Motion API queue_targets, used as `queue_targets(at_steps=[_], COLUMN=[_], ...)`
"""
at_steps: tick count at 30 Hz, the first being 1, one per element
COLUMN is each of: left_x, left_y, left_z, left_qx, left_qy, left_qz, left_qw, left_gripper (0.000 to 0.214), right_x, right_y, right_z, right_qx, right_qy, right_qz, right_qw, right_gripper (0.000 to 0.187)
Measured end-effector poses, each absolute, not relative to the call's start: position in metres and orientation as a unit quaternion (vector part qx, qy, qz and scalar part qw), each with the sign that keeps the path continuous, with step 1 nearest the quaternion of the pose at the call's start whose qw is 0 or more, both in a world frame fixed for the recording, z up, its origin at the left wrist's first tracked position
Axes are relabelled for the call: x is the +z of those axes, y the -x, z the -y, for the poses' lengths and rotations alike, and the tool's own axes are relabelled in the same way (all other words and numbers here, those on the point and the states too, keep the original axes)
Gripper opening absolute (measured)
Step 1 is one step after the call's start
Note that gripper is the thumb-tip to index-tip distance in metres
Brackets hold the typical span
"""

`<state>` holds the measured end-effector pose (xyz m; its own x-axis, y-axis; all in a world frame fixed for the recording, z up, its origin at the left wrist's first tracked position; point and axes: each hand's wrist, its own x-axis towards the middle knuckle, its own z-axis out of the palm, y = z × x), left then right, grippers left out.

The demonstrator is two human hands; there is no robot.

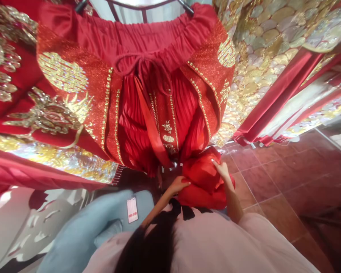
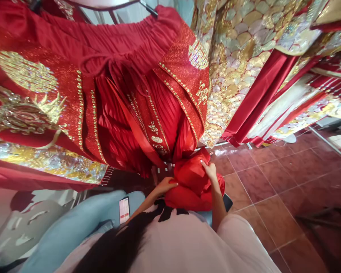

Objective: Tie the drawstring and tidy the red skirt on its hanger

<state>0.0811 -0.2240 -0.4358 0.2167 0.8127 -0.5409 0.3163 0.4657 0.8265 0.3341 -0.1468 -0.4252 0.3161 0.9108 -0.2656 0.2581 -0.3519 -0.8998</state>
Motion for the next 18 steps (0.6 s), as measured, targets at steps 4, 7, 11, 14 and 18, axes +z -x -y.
queue_targets(at_steps=[4,7,11,14,18], left_x=[-0.437,-0.434,-0.428,-0.426,-0.423], left_y=[-0.053,-0.019,0.040,0.083,0.127], left_z=[0.241,0.253,0.265,0.269,0.270], left_qx=[0.260,0.302,0.375,0.428,0.483], left_qy=[-0.373,-0.303,-0.238,-0.191,-0.139], left_qz=[-0.613,-0.618,-0.646,-0.674,-0.691], left_qw=[0.646,0.659,0.621,0.571,0.520], left_gripper=[0.011,0.008,0.007,0.008,0.009], right_x=[-0.393,-0.358,-0.312,-0.290,-0.279], right_y=[-0.311,-0.303,-0.314,-0.325,-0.321], right_z=[0.160,0.176,0.203,0.223,0.229], right_qx=[0.429,0.417,0.299,0.203,0.158], right_qy=[0.677,0.637,0.525,0.464,0.504], right_qz=[0.386,0.332,0.229,0.200,0.229], right_qw=[0.458,0.556,0.763,0.839,0.818], right_gripper=[0.039,0.040,0.029,0.020,0.009])
